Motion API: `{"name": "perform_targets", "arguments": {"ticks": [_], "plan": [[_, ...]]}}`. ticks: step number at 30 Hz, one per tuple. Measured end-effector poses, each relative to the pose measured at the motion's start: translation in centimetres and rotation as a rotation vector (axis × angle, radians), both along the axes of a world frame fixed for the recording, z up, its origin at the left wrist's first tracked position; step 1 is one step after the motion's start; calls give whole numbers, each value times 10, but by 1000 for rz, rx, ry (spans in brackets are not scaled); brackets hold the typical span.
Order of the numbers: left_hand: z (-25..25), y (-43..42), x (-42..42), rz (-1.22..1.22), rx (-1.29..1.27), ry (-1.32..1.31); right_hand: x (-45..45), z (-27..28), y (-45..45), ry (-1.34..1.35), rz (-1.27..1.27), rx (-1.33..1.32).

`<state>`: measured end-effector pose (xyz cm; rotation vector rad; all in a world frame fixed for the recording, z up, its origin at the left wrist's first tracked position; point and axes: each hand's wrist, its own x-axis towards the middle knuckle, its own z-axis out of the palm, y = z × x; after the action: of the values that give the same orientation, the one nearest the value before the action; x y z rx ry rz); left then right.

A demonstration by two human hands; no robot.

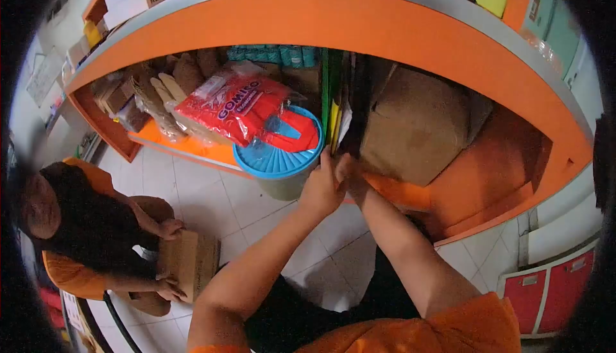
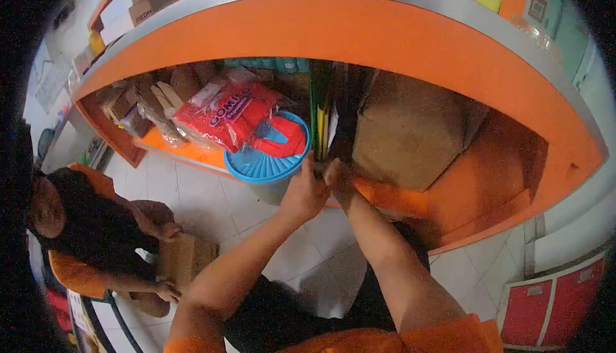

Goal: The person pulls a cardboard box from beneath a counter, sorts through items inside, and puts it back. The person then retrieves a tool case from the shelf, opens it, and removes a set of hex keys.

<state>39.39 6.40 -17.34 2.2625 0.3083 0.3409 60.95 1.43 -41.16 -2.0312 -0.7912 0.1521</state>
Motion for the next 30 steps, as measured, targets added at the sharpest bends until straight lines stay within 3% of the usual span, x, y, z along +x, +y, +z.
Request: {"name": "perform_targets", "arguments": {"ticks": [4,6,10,16,19,23,27,29,30], "plan": [[-4,22,-21,-128,66,-193,-47,109,3,21,-167,-91],[5,25,-32,-139,122,-297,-37,105,7,-27,-131,-54],[15,26,-43,-137,59,-212,-19,98,11,-157,-269,-93],[18,32,-64,-78,81,-51,30,92,52,125,-381,-187],[11,33,-73,-50,55,-41,113,32,62,-23,-223,-214],[13,36,-86,-23,81,11,117,69,73,21,-440,-213],[6,29,-97,-79,98,8,49,122,59,-242,-280,-349],[9,27,-100,-87,77,47,63,108,62,-563,-182,-451],[11,25,-100,-105,63,73,75,99,64,-566,-182,-461]]}}
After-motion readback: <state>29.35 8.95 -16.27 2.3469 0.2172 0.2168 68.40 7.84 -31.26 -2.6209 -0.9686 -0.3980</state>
